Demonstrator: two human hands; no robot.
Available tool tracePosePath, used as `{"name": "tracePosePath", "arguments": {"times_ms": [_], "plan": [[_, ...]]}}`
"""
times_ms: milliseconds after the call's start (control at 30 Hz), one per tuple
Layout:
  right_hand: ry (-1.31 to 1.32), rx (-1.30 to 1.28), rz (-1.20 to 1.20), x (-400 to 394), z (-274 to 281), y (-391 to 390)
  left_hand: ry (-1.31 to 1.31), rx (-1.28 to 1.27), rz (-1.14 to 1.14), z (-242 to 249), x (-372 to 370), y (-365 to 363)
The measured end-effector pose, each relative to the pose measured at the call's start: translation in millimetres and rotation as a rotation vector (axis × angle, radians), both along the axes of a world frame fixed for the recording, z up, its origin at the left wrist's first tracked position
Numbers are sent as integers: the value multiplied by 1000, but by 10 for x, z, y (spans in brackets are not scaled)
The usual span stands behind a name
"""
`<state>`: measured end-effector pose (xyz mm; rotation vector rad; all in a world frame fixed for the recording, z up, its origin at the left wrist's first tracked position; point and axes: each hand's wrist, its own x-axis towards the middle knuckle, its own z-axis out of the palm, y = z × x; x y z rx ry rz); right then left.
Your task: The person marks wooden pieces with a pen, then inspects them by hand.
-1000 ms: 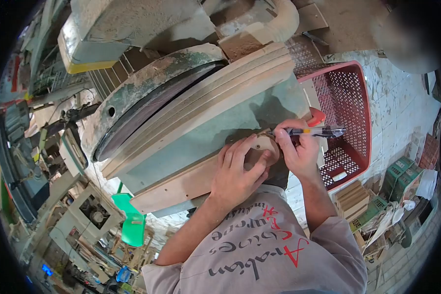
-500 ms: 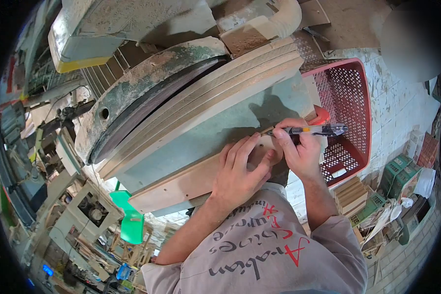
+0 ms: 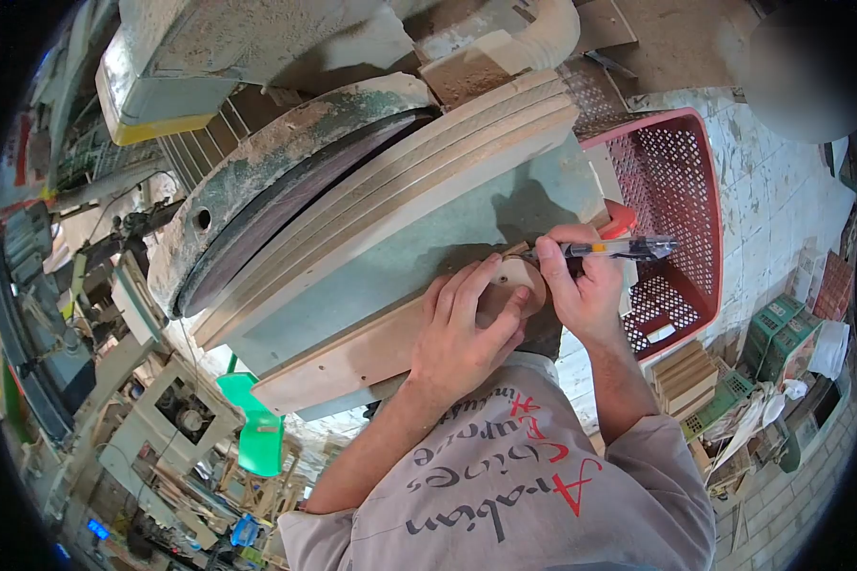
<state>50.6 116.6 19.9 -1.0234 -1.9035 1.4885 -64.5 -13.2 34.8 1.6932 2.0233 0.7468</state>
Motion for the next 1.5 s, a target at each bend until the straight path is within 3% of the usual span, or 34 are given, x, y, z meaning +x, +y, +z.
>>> {"name": "tracePosePath", "arguments": {"times_ms": [267, 467, 667, 733, 1000, 1500], "plan": [[17, -43, 34, -39, 48, 3, 33, -19, -5, -2, 3, -4], [39, 123, -4, 8, -23, -6, 48, 17, 11, -26, 11, 13], [27, 37, -49, 53, 6, -21, 45, 50, 10, -30, 2, 9], [59, -102, -61, 45, 25, -30, 47, 57, 6, -38, -1, 12], [63, 69, -44, 59, 28, -34, 78, 143, 37, -35, 13, 50], [129, -53, -121, 264, -24, -177, 168, 189, 50, -64, 31, 65]]}}
